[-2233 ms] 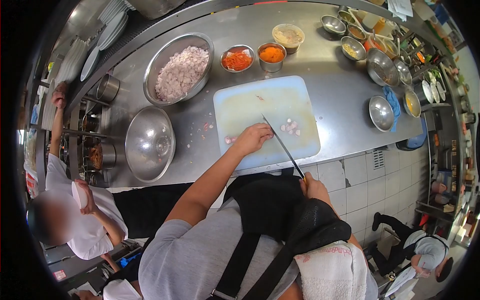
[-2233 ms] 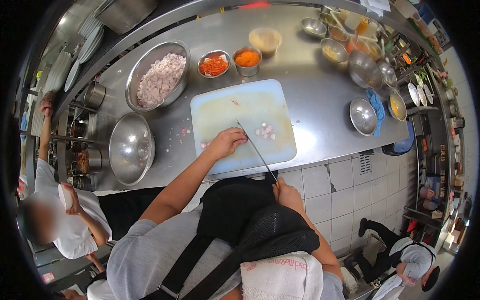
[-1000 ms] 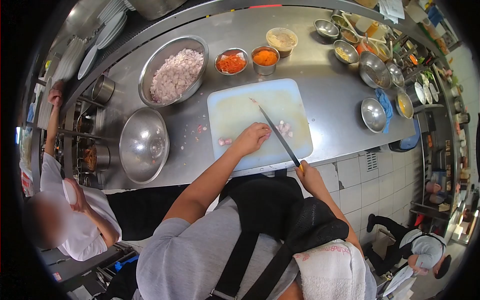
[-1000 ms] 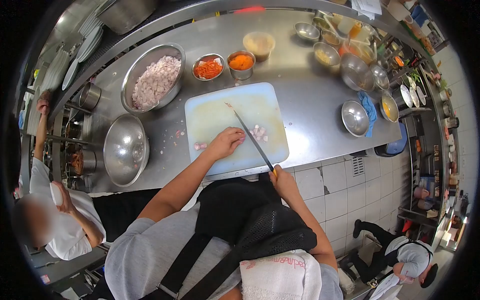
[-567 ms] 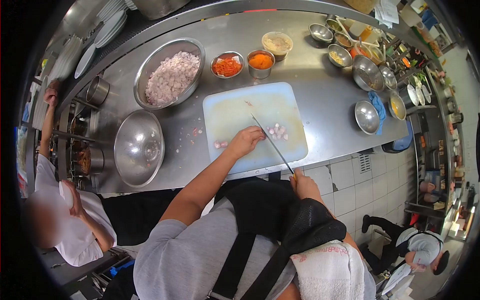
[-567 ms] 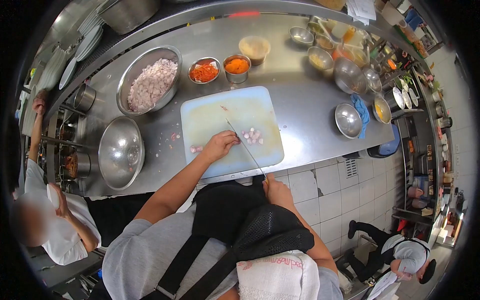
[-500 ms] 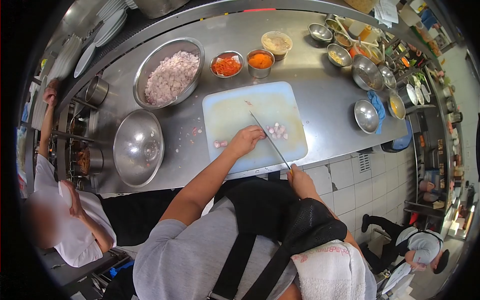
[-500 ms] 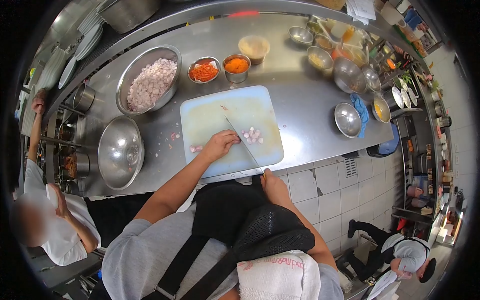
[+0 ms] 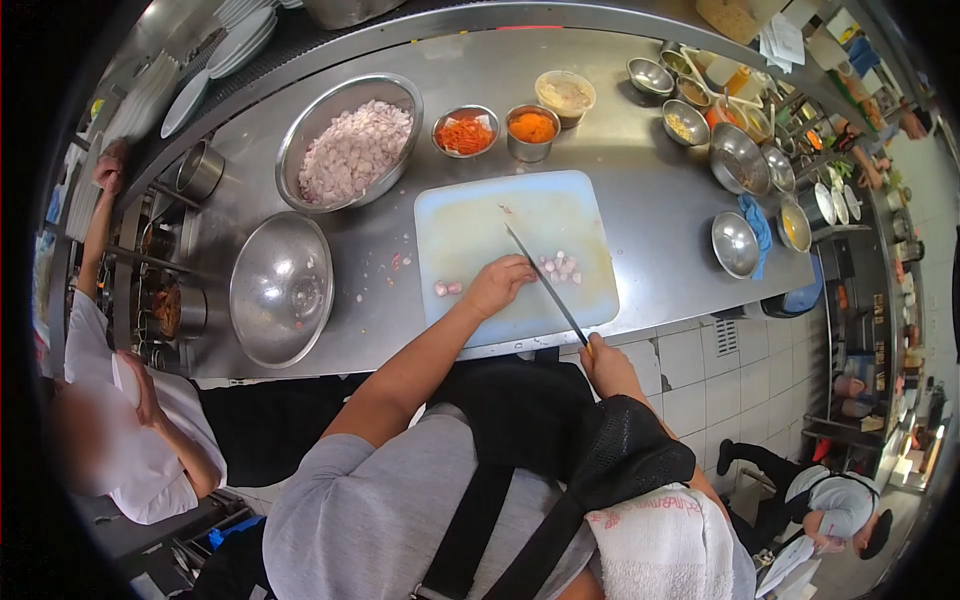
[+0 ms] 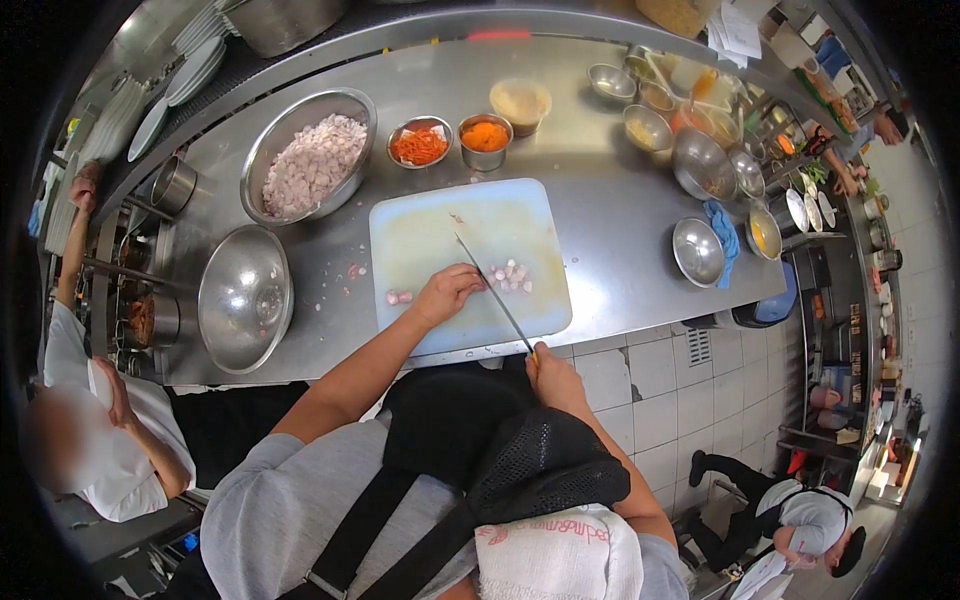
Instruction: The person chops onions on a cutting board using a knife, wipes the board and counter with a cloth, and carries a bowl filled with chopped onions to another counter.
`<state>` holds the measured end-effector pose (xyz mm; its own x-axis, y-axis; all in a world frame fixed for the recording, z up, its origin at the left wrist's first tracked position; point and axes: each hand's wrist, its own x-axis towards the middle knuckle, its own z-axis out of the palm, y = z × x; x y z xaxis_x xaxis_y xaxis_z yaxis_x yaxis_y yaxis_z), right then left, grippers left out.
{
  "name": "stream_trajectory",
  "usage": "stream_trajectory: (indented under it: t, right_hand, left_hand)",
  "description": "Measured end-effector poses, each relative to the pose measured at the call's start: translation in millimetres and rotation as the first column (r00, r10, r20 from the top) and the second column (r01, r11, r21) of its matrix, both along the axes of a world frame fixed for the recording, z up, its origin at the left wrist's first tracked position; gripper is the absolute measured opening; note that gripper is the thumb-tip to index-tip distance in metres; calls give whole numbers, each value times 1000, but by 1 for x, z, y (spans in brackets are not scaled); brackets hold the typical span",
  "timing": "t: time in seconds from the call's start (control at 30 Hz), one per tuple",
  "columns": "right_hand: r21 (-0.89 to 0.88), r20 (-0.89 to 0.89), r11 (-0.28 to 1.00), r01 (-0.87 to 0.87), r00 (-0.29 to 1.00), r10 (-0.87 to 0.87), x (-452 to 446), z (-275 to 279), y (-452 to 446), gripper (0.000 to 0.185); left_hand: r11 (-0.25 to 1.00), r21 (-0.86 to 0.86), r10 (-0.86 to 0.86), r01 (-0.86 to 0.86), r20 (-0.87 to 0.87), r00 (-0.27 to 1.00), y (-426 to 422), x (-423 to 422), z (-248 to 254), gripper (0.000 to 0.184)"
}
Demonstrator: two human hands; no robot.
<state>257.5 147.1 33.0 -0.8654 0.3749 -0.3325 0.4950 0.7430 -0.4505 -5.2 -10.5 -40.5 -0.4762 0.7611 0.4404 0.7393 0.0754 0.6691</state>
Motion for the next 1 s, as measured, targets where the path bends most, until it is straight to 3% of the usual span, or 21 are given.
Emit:
stream_trajectory:
  t: [0.1,0.2,0.4,0.47,0.57,0.73,0.93,1.0]
  right_hand:
    - [-33,-63,999,1,998,-3,-11,-40,5,30]
    - [-27,43,1000,-8,999,9,-24,18,4,32]
    - [-84,-91,996,-38,995,31,-12,-47,17,30]
    - [-139,-91,989,-46,995,34,-25,-38,25,31]
    - [-172,-93,985,-17,996,1,-13,-34,36,32]
    - [-221,-71,975,28,996,-45,8,-31,29,34]
    - [-211,-65,972,98,991,-114,8,-31,9,34]
    - [-199,-52,974,110,991,-122,6,-27,9,34]
  left_hand:
    - [1000,2,6,-6,28,1000,-1,4,-2,8]
    - [1000,18,22,-23,21,1000,-3,7,-4,8]
    - [998,12,58,-59,88,994,-1,13,-4,5]
    - [997,18,69,-71,73,995,-2,14,3,6]
    - [992,6,120,-123,185,975,4,17,9,4]
    - [963,-227,198,-145,233,952,2,11,13,17]
    - [945,-214,317,-247,414,853,5,19,2,22]
    - [929,-242,355,-281,362,862,-2,19,7,20]
